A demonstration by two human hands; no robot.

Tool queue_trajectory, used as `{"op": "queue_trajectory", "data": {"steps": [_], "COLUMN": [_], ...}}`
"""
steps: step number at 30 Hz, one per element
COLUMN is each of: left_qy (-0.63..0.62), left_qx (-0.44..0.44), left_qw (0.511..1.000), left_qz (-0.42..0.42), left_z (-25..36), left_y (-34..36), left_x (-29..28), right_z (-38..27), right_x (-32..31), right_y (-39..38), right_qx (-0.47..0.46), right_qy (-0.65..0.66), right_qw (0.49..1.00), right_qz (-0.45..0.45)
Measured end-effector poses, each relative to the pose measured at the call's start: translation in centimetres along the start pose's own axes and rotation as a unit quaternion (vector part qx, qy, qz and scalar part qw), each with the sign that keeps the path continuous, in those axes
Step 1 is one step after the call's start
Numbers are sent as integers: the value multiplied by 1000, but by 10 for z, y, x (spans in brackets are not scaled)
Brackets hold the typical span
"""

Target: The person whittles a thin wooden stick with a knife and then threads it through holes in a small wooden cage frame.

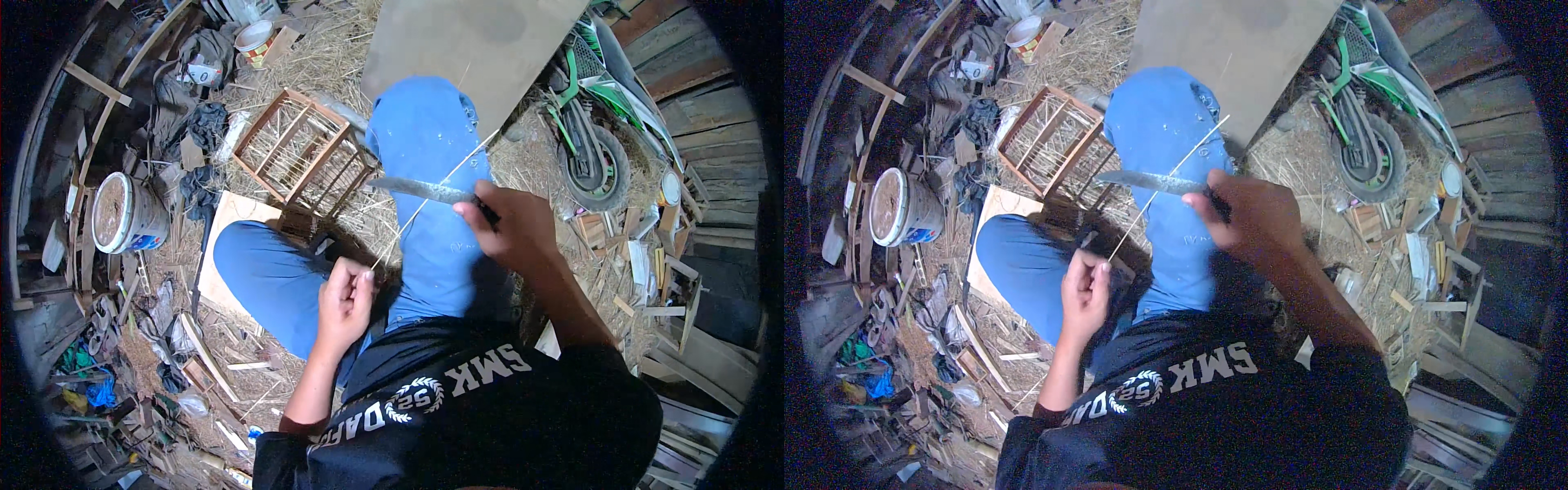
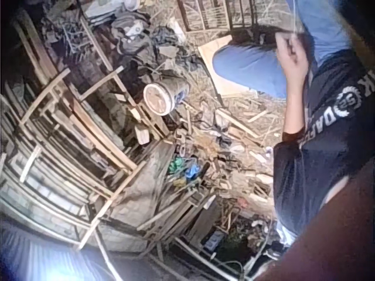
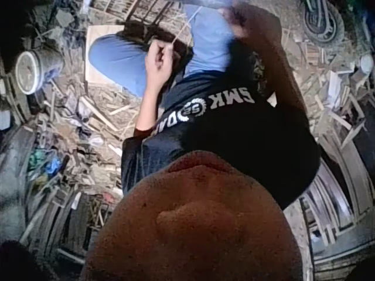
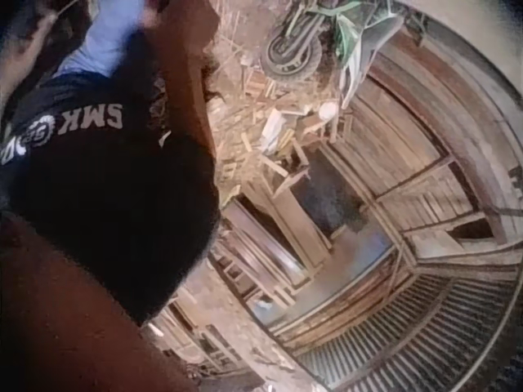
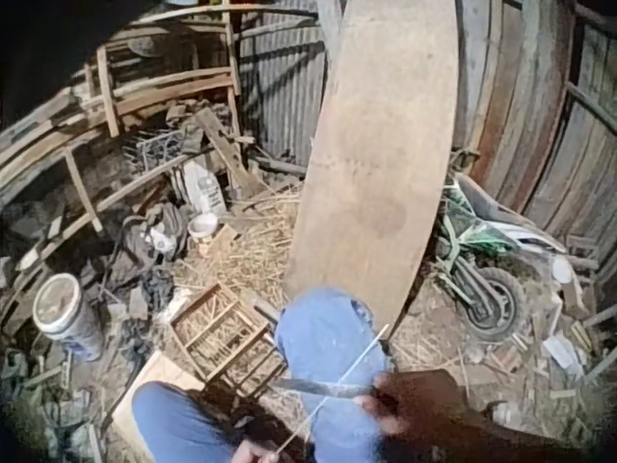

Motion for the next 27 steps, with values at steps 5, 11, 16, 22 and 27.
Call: {"op": "queue_trajectory", "data": {"steps": [5,11,16,22,27], "left_qy": [60,19,12,14,43], "left_qx": [15,41,106,83,33], "left_qw": [997,998,993,996,998], "left_qz": [35,51,40,16,34], "left_z": [-22,9,44,23,-7], "left_y": [-19,2,31,23,-11], "left_x": [-31,9,49,31,-10], "right_z": [2,-3,-22,-14,-7], "right_x": [-1,-1,-9,-6,-7], "right_y": [1,1,5,4,4], "right_qx": [6,-21,-63,-18,20], "right_qy": [36,49,84,43,59], "right_qw": [999,999,994,999,998], "right_qz": [15,13,39,14,9]}}
Point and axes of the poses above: each hand's wrist, its own y-axis towards the middle knuckle, its own x-axis out of the palm, z = x × y, the point moved 8 cm from there along y, towards the middle knuckle, and after that the axes turned 5 degrees about z, right-handed, at the moved point
